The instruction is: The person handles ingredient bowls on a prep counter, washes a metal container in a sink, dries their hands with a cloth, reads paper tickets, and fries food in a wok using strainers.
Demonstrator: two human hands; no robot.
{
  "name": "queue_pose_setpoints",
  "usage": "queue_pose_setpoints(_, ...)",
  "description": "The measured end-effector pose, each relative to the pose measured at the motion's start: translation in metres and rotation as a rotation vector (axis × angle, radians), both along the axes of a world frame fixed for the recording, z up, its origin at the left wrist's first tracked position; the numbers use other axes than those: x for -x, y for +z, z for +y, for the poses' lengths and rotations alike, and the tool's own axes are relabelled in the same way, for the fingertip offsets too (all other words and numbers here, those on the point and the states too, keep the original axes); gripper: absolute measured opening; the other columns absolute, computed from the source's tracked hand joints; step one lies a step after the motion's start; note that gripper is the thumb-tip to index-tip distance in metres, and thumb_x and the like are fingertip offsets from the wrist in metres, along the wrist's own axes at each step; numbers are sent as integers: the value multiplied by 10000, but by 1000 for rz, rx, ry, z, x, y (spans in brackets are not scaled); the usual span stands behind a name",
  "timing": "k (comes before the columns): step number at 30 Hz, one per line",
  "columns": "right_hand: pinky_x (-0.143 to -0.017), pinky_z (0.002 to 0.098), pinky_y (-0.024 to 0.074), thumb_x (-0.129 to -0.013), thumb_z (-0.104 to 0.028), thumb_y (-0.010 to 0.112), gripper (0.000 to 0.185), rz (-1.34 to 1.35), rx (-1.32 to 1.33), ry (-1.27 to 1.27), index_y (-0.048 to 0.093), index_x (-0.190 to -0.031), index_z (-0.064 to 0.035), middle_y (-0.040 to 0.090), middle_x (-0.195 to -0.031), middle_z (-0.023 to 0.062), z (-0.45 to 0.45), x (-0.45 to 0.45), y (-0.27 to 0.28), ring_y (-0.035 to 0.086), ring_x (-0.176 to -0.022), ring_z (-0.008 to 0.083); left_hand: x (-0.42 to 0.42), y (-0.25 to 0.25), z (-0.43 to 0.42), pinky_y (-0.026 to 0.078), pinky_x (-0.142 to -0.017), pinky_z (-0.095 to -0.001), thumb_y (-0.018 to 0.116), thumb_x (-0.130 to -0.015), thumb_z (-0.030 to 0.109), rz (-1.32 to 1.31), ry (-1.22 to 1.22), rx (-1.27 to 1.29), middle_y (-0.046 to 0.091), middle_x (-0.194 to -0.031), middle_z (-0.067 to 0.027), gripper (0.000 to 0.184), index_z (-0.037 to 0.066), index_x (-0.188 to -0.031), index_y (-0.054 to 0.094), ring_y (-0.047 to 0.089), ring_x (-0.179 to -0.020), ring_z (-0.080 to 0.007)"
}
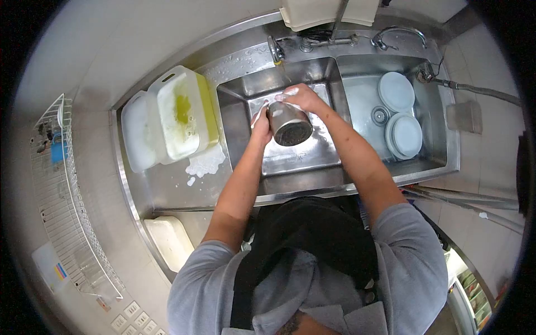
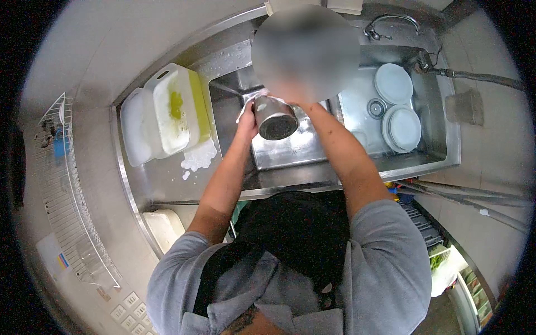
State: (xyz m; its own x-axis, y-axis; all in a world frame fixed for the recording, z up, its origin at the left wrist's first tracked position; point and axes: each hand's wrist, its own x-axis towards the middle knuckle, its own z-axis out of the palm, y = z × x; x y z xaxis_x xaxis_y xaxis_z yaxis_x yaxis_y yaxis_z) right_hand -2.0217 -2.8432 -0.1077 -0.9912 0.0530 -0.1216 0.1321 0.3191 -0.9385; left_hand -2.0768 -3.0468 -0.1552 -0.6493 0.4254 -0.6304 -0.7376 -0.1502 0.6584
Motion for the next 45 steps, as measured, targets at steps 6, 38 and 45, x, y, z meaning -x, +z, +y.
queue_pose_setpoints(6, -926, 459, 485, -954, -534, 477, 622, -94, -847, -602, 583, -1285, -18, 687, -1040, 239, -108, -42, 16, 658, -986, 413, -22, 58, 41, 497, -785, -504, 453, -986, 442, 794, -104, 1130, 639, -775, -339, 640, -81, -706, 694, 651, -807, -484)
queue_pose_setpoints(38, -918, 466, 472, -998, -421, 427, 501, -260, -472, -76, 612, -1191, 2, 648, -1145, 257, -84, 14, -40, 605, -1059, 459, -53, 35, -1, 462, -875, -373, 464, -1009, 500, 217, 134, 325, 645, -1087, -215, 613, -84, -1036, 649, 609, -939, -256)
queue_pose_setpoints(45, -1028, 450, 415, -878, -42, 540, 368, 233, -270, -320, 603, -1240, -15, 550, -1269, 265, -145, -23, -15, 532, -1190, 428, -32, -24, -39, 515, -728, -394, 646, -949, 325, 109, 431, 85, 664, -999, -139, 409, -46, -1115, 595, 642, -855, -242)
